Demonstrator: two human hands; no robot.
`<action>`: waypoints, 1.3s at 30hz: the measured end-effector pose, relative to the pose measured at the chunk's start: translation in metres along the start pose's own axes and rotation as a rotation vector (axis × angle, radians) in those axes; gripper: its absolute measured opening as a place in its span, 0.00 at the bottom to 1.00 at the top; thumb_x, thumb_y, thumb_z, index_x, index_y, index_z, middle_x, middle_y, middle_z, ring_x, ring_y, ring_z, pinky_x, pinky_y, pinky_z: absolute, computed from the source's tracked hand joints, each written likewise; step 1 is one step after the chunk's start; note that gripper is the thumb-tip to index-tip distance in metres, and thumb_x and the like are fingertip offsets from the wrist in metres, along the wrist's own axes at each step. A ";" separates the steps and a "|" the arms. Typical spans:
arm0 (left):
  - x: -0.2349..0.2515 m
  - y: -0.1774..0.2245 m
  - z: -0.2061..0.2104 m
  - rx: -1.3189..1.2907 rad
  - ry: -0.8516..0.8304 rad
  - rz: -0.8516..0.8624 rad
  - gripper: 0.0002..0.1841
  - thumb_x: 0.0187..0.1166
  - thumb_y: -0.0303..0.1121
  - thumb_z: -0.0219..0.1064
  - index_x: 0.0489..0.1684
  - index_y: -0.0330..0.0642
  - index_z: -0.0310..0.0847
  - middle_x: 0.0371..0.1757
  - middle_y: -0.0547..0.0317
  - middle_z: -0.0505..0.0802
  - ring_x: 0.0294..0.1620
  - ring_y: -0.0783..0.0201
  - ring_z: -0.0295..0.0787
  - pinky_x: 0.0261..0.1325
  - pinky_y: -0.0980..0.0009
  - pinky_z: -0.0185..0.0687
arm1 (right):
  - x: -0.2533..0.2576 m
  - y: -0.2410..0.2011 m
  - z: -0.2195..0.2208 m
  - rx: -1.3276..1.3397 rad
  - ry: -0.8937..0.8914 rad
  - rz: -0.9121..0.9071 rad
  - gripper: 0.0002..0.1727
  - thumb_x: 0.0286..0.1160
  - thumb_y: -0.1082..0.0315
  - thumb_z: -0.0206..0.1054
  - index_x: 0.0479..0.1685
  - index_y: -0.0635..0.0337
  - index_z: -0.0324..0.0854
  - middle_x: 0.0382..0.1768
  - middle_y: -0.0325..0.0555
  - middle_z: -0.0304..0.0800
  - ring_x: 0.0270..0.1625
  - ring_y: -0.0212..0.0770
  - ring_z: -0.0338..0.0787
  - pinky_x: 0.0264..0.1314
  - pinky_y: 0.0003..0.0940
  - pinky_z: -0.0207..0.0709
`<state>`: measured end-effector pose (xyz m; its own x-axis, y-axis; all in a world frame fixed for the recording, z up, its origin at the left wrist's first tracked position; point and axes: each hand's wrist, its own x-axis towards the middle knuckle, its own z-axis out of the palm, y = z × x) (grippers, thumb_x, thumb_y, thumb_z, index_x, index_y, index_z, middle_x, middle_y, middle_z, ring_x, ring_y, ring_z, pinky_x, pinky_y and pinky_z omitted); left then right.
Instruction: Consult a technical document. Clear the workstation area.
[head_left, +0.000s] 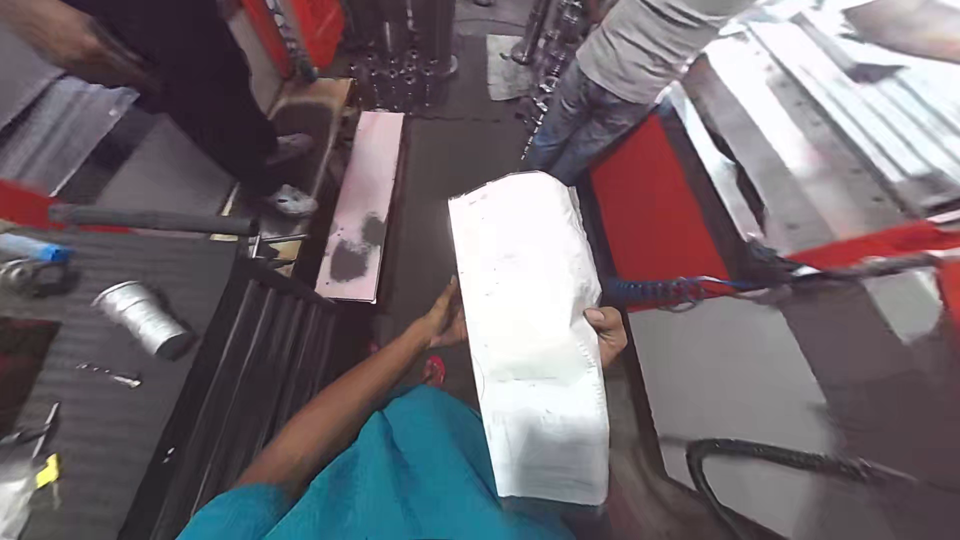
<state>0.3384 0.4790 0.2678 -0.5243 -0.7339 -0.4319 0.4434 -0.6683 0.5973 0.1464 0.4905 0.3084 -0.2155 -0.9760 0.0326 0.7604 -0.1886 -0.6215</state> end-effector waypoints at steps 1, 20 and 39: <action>0.015 -0.009 -0.005 -0.018 -0.096 0.028 0.32 0.91 0.56 0.25 0.53 0.48 0.77 0.42 0.65 0.95 0.44 0.72 0.93 0.49 0.74 0.87 | 0.001 -0.014 -0.007 0.005 0.032 -0.012 0.18 0.68 0.74 0.56 0.15 0.48 0.86 0.19 0.32 0.92 0.25 0.22 0.91 0.29 0.18 0.84; -0.055 0.194 -0.130 0.776 0.210 0.769 0.09 0.89 0.31 0.58 0.52 0.47 0.86 0.35 0.69 0.93 0.30 0.77 0.89 0.33 0.80 0.88 | 0.053 -0.044 -0.023 -0.880 0.053 -0.268 0.25 0.71 0.77 0.66 0.69 0.57 0.70 0.49 0.28 0.92 0.50 0.25 0.93 0.59 0.24 0.88; -0.127 0.217 -0.148 0.756 0.289 1.024 0.12 0.90 0.35 0.56 0.60 0.52 0.85 0.40 0.75 0.94 0.35 0.80 0.90 0.38 0.81 0.89 | 0.088 -0.013 0.033 -0.891 -0.180 -0.306 0.28 0.68 0.70 0.76 0.69 0.48 0.73 0.56 0.22 0.92 0.57 0.25 0.92 0.64 0.25 0.86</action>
<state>0.6086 0.4088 0.3524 0.0216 -0.9287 0.3703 -0.0194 0.3699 0.9289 0.1373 0.4040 0.3451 -0.1739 -0.9142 0.3660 -0.0746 -0.3584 -0.9306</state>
